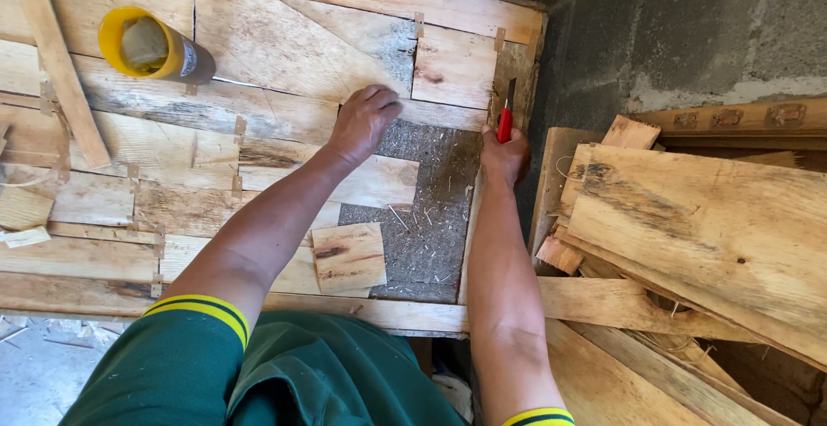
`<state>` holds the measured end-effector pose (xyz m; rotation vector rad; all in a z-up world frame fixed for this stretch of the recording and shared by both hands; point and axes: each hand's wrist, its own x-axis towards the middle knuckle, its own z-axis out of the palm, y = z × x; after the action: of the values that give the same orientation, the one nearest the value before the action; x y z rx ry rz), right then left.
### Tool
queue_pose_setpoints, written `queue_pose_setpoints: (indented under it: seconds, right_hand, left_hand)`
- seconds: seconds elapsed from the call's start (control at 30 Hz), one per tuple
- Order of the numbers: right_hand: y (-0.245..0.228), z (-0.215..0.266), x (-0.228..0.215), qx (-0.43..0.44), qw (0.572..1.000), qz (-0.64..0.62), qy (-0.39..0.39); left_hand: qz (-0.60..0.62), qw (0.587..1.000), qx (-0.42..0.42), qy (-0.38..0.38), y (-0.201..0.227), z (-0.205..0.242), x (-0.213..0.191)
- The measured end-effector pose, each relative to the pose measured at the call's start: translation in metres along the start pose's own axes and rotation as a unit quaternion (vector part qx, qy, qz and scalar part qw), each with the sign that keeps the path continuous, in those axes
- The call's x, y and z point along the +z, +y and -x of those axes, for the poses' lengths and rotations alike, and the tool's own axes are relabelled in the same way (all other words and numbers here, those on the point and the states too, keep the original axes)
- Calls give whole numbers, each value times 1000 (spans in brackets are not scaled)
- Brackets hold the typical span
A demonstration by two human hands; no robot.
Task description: The recorder is applying small pieces of wood to a surface using adhesive and a utility knife to fit them into gaps.
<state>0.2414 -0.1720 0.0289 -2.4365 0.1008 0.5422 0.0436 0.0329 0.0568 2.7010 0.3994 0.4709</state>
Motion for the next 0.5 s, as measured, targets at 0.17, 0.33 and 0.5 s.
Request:
queue_pose_setpoints:
  seconds: [0.17, 0.33, 0.5]
  right_hand:
    - [5, -5, 4, 10, 1000, -21, -10]
    - [34, -28, 21, -34, 994, -102, -17]
    - [30, -25, 17, -37, 995, -93, -8]
  left_hand:
    - [-50, 998, 35, -32, -3, -5, 4]
    - [-130, 983, 110, -67, -5, -6, -3]
    - [-134, 979, 133, -81, -5, -6, -6]
